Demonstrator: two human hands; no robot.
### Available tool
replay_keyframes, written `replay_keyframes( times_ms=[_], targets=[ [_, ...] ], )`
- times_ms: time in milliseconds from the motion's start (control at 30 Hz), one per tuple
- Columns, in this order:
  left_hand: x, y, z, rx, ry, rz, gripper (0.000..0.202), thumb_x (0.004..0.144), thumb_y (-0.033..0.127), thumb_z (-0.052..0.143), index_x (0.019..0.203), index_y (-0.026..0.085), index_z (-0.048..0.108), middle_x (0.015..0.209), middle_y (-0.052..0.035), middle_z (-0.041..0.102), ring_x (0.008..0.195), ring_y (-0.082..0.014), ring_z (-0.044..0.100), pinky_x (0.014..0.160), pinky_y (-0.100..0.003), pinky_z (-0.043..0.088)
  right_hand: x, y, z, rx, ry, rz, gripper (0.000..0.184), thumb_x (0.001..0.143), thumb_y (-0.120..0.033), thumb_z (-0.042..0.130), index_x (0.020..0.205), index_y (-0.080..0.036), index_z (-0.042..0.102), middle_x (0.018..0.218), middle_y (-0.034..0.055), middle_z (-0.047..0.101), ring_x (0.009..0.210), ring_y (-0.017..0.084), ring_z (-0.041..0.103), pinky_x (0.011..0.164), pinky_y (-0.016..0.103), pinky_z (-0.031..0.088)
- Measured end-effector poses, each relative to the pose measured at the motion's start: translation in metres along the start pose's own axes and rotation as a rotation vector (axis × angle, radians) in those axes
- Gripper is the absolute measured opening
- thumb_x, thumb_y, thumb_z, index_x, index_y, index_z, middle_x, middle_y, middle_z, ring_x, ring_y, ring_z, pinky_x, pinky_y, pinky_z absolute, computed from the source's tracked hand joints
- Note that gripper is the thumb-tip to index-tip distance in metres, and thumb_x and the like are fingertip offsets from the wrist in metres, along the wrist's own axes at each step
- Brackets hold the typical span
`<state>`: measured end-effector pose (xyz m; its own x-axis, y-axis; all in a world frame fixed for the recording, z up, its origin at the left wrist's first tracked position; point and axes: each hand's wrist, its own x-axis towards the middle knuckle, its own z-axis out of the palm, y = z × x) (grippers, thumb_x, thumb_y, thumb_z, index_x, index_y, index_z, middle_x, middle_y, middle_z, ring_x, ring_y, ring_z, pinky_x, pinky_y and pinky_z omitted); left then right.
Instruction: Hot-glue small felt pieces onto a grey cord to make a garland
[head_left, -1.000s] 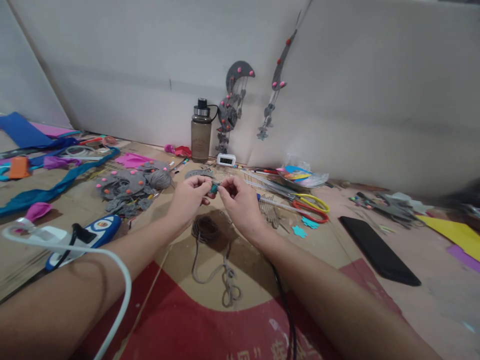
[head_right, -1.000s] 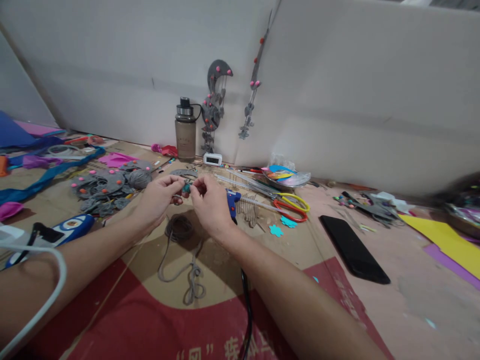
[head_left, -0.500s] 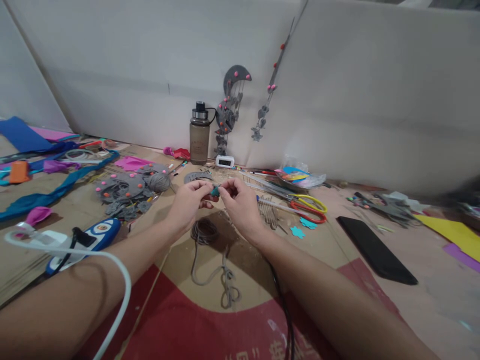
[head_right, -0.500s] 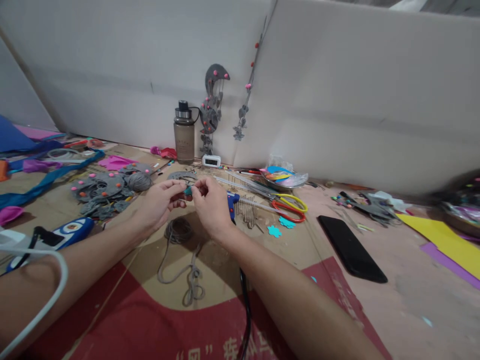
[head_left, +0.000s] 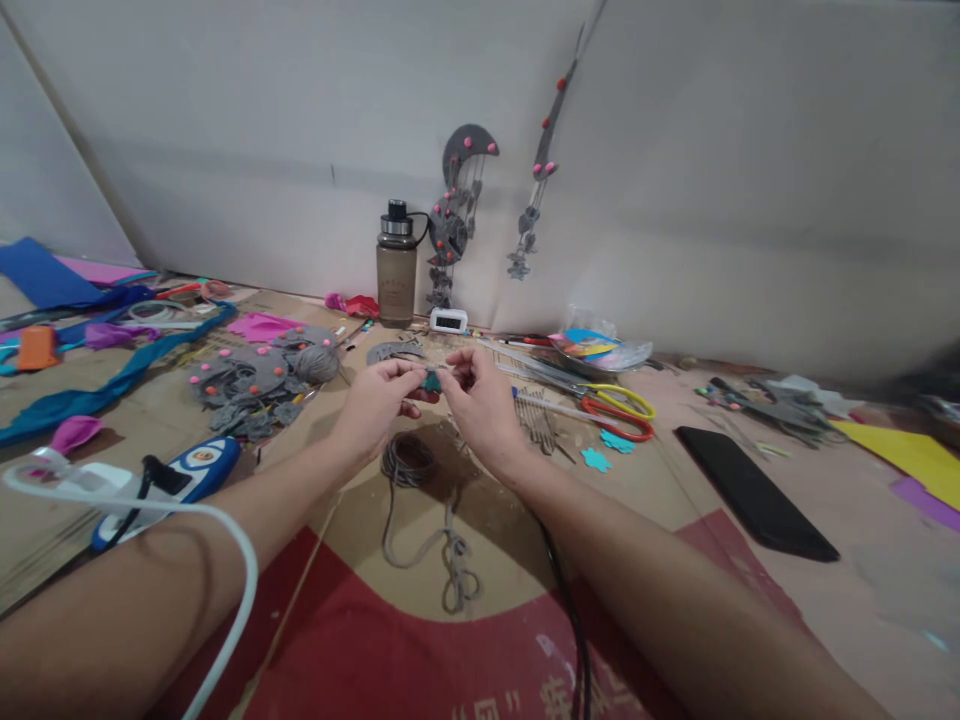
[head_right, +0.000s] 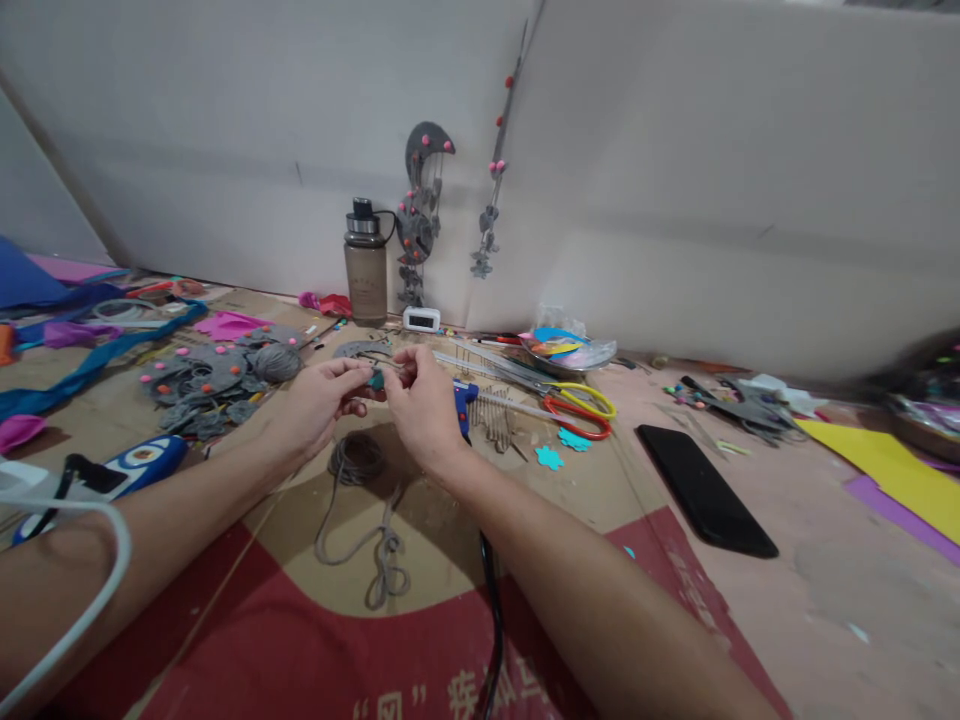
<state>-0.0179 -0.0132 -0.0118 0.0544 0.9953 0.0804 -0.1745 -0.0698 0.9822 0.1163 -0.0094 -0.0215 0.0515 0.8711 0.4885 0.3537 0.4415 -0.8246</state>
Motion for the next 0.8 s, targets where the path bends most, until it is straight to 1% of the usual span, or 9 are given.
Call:
replay_keyframes(
  times_ms=[67,100,233,367,467,567,800],
  targets=[
    [0.0002,0.0001,0.0001,0.07,0.014,0.017,0.021,0.069,0.031,0.068,0.077,0.012,0.062,0.069,-0.0036,0.062,0.06,-0.0116,0.06,0.044,-0.019,0.036,0.0004,-0.0012,-0.001,0.014,-0.014,0.011,0.019,0.078,-0.03,0.055,0.093,-0.019,0.056,0.063,-0.0046,0.049,0.058,0.011,0.045,0.057,0.024,0.036],
    [0.0004,0.0002,0.0,0.097,0.016,0.028,0.021,0.069,0.031,0.067,0.077,0.012,0.062,0.068,-0.0037,0.062,0.059,-0.0113,0.059,0.043,-0.019,0.035,0.0006,-0.0015,-0.0014,0.012,-0.031,0.014,0.018,0.078,-0.03,0.054,0.092,-0.019,0.058,0.062,-0.0046,0.048,0.057,0.011,0.044,0.056,0.024,0.035],
    [0.0022,-0.0008,-0.0018,0.157,0.03,0.065,0.017,0.071,0.029,0.064,0.075,0.012,0.061,0.061,-0.0009,0.058,0.052,-0.0081,0.051,0.042,-0.018,0.031,0.0014,-0.0005,-0.0016,-0.022,-0.069,0.02,0.015,0.078,-0.031,0.055,0.079,-0.018,0.064,0.061,-0.0027,0.05,0.057,0.011,0.041,0.055,0.024,0.032],
    [0.0036,-0.0034,-0.0044,0.21,0.027,0.085,0.018,0.073,0.031,0.064,0.078,0.013,0.061,0.052,0.0032,0.052,0.044,-0.0055,0.041,0.042,-0.018,0.028,0.002,0.0015,-0.0011,-0.001,-0.072,0.052,0.017,0.077,-0.033,0.056,0.076,-0.017,0.064,0.06,-0.0032,0.05,0.055,0.01,0.039,0.054,0.024,0.032],
    [0.0037,-0.0042,-0.0049,0.222,0.03,0.089,0.02,0.073,0.031,0.065,0.081,0.014,0.061,0.054,0.0021,0.055,0.044,-0.0067,0.044,0.042,-0.019,0.031,0.0025,0.0022,-0.0012,-0.005,-0.077,0.072,0.019,0.077,-0.034,0.057,0.075,-0.017,0.063,0.058,-0.0039,0.048,0.053,0.009,0.039,0.053,0.024,0.031],
    [0.0035,-0.0032,-0.0041,0.198,0.033,0.089,0.021,0.071,0.031,0.067,0.08,0.014,0.06,0.056,-0.0003,0.059,0.047,-0.0082,0.049,0.044,-0.02,0.035,0.0032,0.0026,-0.0013,0.004,-0.076,0.079,0.019,0.077,-0.034,0.056,0.074,-0.017,0.063,0.059,-0.0037,0.049,0.054,0.009,0.039,0.054,0.024,0.032],
    [0.002,-0.0006,-0.0025,0.185,0.034,0.096,0.021,0.07,0.032,0.069,0.076,0.013,0.062,0.056,-0.0006,0.059,0.046,-0.0084,0.05,0.044,-0.02,0.036,0.0036,0.0043,-0.0002,0.012,-0.097,0.088,0.02,0.075,-0.035,0.057,0.078,-0.017,0.064,0.058,-0.0035,0.048,0.053,0.01,0.039,0.052,0.024,0.031]
  ],
)
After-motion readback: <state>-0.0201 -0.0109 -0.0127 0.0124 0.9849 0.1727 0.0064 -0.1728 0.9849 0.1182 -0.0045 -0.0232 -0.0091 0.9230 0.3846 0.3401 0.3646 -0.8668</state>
